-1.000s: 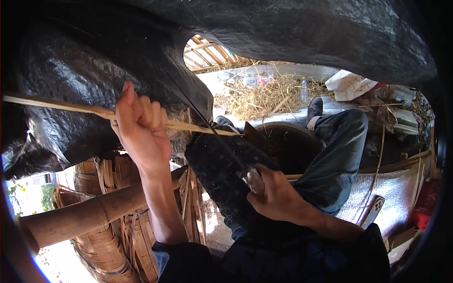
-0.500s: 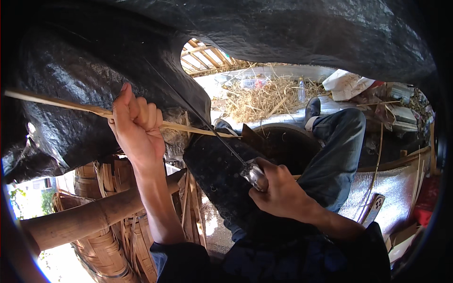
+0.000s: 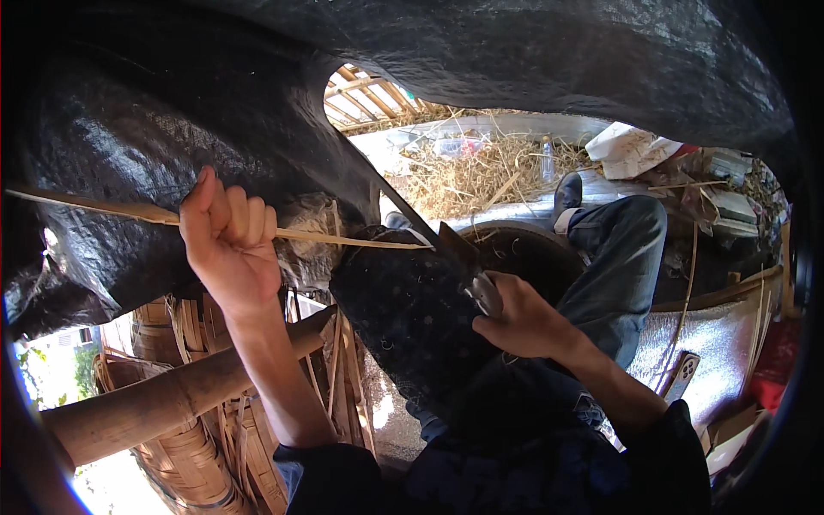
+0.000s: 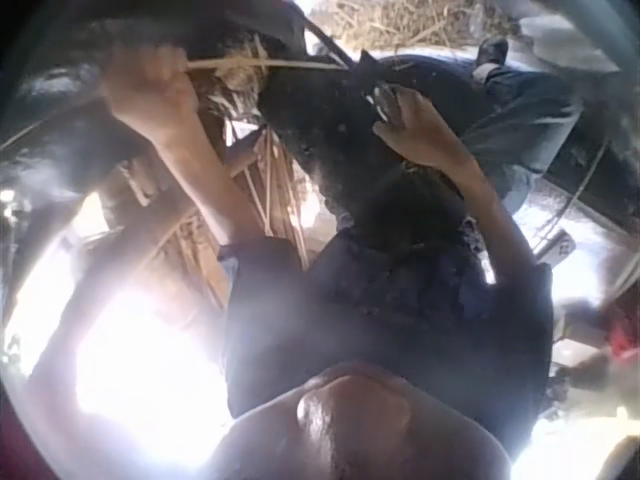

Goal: The person holds a bamboo strip in one hand and repeatedly shaves and scrapes along its surface using a knife.

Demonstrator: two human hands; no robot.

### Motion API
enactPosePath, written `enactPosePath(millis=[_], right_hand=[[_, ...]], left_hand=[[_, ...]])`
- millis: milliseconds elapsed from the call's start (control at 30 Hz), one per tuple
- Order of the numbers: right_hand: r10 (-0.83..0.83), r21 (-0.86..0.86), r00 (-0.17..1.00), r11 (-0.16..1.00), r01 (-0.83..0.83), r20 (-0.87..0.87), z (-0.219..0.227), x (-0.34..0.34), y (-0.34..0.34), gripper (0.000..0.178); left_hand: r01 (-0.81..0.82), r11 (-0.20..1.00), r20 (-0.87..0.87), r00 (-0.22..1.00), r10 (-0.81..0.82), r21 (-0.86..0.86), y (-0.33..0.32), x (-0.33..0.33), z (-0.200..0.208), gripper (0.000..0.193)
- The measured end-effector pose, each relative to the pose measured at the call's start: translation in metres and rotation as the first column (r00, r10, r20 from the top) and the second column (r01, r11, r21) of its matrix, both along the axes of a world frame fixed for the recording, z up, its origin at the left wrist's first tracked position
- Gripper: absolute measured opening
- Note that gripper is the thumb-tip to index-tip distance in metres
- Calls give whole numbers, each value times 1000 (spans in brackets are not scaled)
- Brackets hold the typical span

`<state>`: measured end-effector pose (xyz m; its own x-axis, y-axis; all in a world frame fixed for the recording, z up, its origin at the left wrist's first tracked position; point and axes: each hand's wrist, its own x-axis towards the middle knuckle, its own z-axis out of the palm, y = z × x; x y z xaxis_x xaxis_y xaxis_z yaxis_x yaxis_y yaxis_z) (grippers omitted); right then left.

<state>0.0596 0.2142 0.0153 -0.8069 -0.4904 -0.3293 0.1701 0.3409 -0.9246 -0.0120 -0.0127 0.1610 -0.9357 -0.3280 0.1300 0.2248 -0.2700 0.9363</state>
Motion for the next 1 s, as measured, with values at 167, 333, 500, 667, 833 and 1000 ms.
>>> enactPosePath(millis=[167,333,500,667,833,1000], right_hand=[[-96,-92,943,993,70,-318,21,3,13,51],[-143,-93,938,988,120,-317,21,30,6,48],[-161,-227,981,965,134,-107,48,35,-8,35],[55,-342,977,939,19,205,75,21,-12,28],[-20,-328,995,943,52,98,34,47,-28,29],[-13,-293,999,956,2,-34,63,20,-12,33]], left_hand=[[331,919,-187,910,-371,-212,-3,-1,-4,36],[209,977,-144,966,-212,-41,-9,5,-3,36],[-297,948,-128,951,282,-113,22,0,-2,39],[-382,911,-146,921,361,-155,29,8,-10,38],[-396,898,-147,916,373,-192,42,3,-9,37],[-469,859,-137,883,449,-204,38,3,-10,36]])
